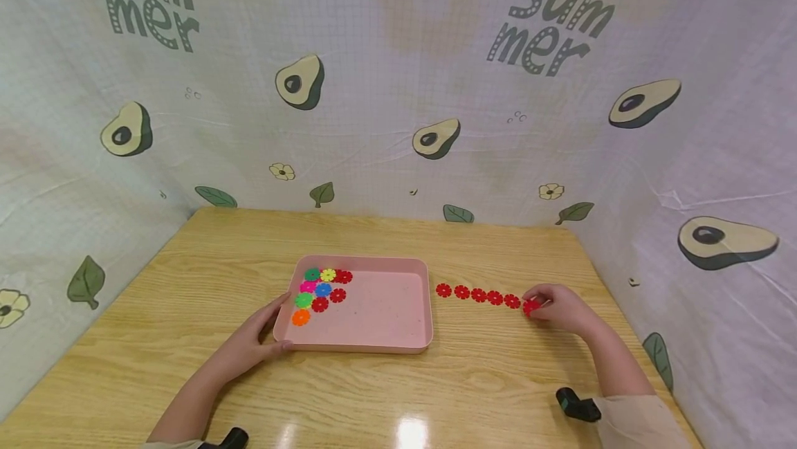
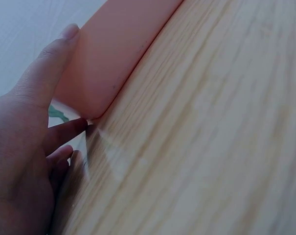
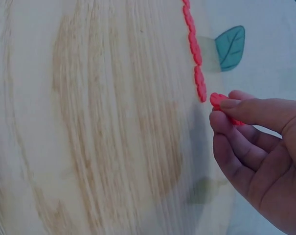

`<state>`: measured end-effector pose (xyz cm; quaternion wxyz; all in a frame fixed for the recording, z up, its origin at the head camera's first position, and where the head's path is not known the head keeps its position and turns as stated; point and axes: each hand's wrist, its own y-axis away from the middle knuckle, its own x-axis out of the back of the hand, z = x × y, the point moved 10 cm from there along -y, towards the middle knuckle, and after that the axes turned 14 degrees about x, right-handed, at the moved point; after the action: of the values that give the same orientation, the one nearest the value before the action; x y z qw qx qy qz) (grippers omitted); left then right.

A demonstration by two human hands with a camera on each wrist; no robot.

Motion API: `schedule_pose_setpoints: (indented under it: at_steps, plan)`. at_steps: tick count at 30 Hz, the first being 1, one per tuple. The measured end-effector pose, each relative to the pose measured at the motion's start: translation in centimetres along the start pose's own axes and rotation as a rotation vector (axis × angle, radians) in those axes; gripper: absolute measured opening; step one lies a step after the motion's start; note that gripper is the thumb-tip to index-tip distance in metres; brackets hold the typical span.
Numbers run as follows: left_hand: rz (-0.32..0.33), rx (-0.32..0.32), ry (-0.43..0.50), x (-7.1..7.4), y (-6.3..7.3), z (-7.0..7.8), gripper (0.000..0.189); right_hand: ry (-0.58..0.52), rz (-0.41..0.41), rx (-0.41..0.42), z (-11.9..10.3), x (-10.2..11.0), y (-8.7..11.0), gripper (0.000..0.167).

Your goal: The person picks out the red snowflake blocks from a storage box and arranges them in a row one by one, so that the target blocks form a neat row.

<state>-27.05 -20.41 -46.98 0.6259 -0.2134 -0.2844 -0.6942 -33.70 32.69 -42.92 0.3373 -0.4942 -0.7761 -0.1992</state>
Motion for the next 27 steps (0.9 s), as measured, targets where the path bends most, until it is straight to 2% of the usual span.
schedule_pose_setpoints:
  at_steps: [10,18,27]
  plan:
    - [0.004,-0.002,-0.009,0.1,0.0,0.0,0.091,-0.073,0.067,-0.053,2.4,0.2,-0.3,0.029]
    - [0.003,-0.003,-0.008,0.0,0.0,0.0,0.091,0.09,0.084,-0.001,2.6,0.7,-0.9,0.027]
    - [0.002,0.005,-0.01,0.0,0.1,0.0,0.091,0.094,0.076,-0.026,2.9,0.7,-1.0,0.029]
